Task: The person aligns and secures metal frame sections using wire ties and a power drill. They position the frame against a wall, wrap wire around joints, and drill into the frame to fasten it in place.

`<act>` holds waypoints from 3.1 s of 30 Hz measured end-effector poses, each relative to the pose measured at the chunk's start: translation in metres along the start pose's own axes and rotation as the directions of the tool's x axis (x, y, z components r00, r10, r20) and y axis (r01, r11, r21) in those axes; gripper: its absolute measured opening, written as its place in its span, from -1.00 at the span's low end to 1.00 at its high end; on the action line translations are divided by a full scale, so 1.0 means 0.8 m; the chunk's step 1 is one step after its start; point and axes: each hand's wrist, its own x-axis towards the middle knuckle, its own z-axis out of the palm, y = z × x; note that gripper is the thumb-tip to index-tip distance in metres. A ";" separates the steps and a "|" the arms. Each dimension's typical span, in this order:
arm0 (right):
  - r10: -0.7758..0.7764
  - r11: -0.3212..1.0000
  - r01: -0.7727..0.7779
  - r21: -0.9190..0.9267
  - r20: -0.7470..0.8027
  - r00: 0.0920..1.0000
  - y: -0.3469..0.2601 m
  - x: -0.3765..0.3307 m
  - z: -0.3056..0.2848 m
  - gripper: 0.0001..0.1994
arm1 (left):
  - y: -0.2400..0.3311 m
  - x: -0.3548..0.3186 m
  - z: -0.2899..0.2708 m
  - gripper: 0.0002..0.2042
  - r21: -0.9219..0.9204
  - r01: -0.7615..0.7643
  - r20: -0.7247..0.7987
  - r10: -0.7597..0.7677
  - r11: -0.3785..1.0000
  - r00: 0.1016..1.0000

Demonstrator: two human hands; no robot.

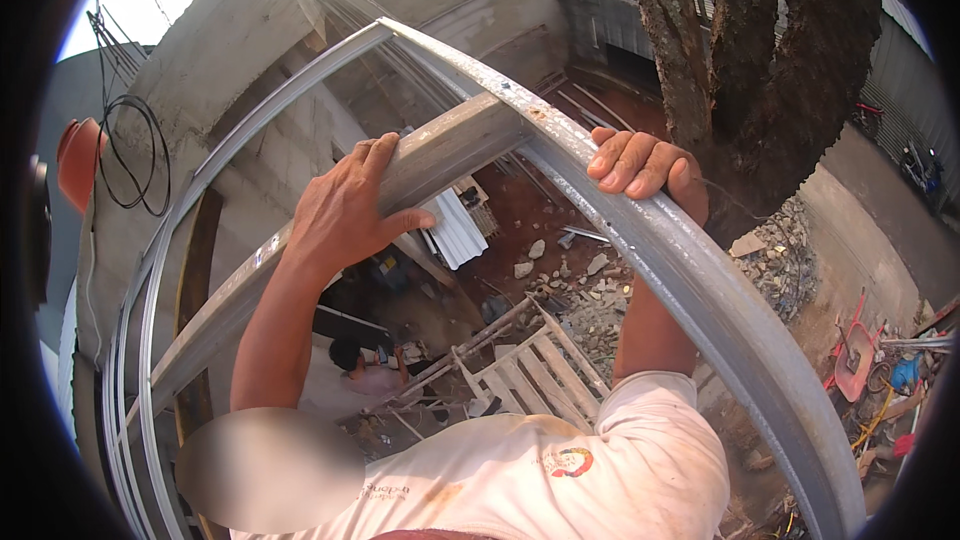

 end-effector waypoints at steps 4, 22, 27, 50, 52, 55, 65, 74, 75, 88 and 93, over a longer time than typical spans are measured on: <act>0.008 1.000 -0.008 -0.005 0.006 1.000 -0.002 0.004 0.004 -0.54 | 0.000 0.001 -0.003 -0.02 -0.017 -0.008 0.015 0.008 1.000 1.000; 0.026 0.999 -0.026 0.035 0.008 1.000 -0.001 0.003 0.007 -0.48 | -0.003 -0.004 -0.003 -0.11 0.000 0.016 0.045 -0.016 1.000 0.999; 0.053 0.998 -0.054 0.012 0.054 0.997 -0.007 0.002 0.000 -0.48 | -0.007 -0.004 0.004 -0.14 -0.005 -0.025 0.012 0.025 1.000 1.000; 0.061 0.989 -0.059 -0.136 0.008 0.998 -0.032 -0.010 -0.019 -0.59 | -0.017 -0.027 0.067 -0.25 0.137 -0.180 -0.501 0.224 0.974 0.836; -0.049 0.985 0.056 -0.163 0.047 0.998 -0.008 0.005 -0.005 -0.62 | -0.014 -0.037 0.063 -0.24 0.161 -0.145 -0.500 0.207 0.976 0.841; -0.060 0.977 0.069 -0.202 0.051 0.997 -0.010 0.002 -0.001 -0.62 | -0.022 -0.028 0.078 -0.22 0.229 -0.188 -0.598 0.291 0.955 0.747; -0.149 0.967 0.121 -0.226 -0.111 0.983 -0.007 -0.011 0.004 -0.56 | -0.014 -0.026 0.076 -0.20 0.228 -0.185 -0.604 0.288 0.956 0.743; 0.102 0.994 -0.103 -0.025 -0.042 0.994 -0.015 -0.012 0.006 -0.53 | -0.032 -0.060 0.061 -0.30 -0.079 -0.468 -0.595 0.335 0.880 0.730; 0.077 0.995 -0.082 -0.058 -0.076 0.994 -0.017 -0.013 0.005 -0.53 | -0.032 -0.081 0.058 -0.31 -0.190 -0.549 -0.591 0.352 0.814 0.726; 0.075 0.997 -0.081 -0.016 -0.225 0.972 -0.013 -0.015 0.022 -0.52 | -0.297 -0.366 0.175 -0.56 -0.916 0.137 0.017 -0.307 0.376 0.951; 0.077 0.994 -0.092 -0.052 -0.241 0.968 -0.030 -0.019 0.010 -0.57 | -0.347 -0.427 0.155 -0.59 -0.949 0.089 -0.058 -0.446 0.301 0.893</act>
